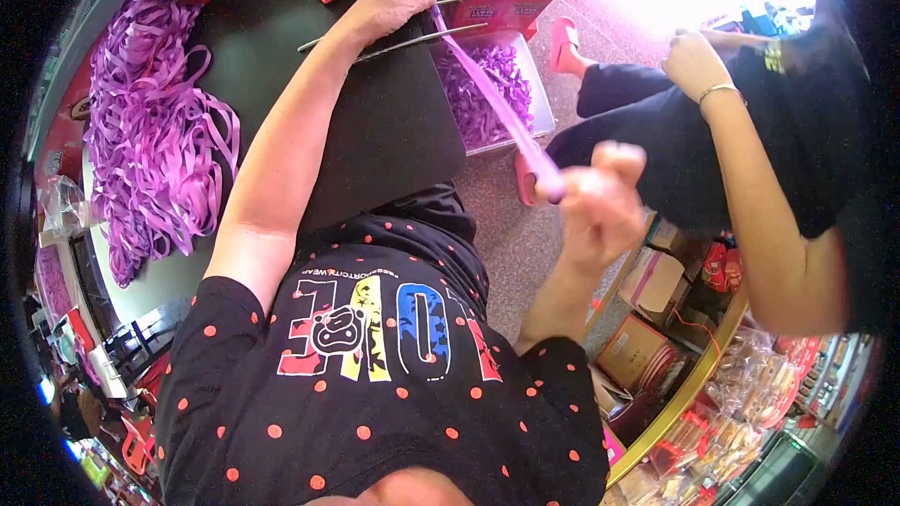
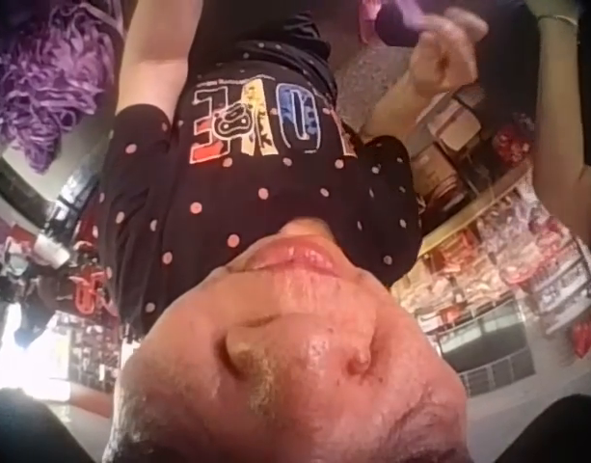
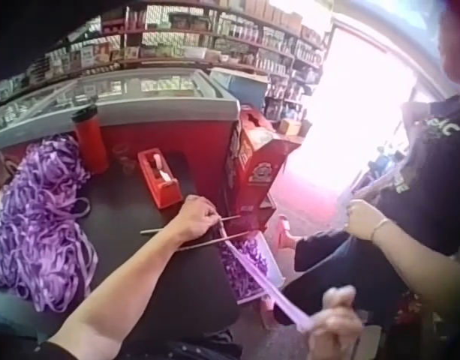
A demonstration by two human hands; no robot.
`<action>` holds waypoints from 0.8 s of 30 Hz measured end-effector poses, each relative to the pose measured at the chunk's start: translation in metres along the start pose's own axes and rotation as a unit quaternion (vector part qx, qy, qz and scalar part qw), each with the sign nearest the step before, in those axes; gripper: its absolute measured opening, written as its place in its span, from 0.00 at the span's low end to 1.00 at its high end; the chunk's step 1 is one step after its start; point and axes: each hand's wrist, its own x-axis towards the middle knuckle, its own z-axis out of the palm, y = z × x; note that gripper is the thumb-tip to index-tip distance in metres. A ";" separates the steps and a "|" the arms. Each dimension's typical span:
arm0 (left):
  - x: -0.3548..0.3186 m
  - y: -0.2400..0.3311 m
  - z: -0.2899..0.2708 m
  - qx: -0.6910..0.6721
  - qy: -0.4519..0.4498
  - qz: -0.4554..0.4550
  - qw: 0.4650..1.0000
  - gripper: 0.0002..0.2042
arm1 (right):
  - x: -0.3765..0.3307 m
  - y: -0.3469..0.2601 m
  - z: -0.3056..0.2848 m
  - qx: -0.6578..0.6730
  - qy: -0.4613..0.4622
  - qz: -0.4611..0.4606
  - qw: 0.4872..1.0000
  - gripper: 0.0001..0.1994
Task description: The recorder is tying purple ribbons into bows using a metal rod jig on a workshop counter.
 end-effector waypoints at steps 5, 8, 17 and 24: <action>-0.002 0.018 -0.004 -0.037 -0.002 -0.043 0.998 0.09 | 0.138 0.053 0.048 0.205 -0.020 -0.027 0.978 0.30; -0.013 0.014 -0.009 -0.044 0.010 -0.044 0.998 0.09 | 0.207 0.085 0.120 0.661 -0.056 0.094 0.742 0.28; -0.019 0.033 -0.012 -0.036 0.044 -0.056 0.997 0.11 | 0.212 0.255 0.200 0.297 -0.203 0.357 0.862 0.32; -0.020 0.042 -0.012 -0.010 0.135 -0.084 0.987 0.08 | 0.119 0.328 0.226 0.380 -0.203 0.430 0.793 0.30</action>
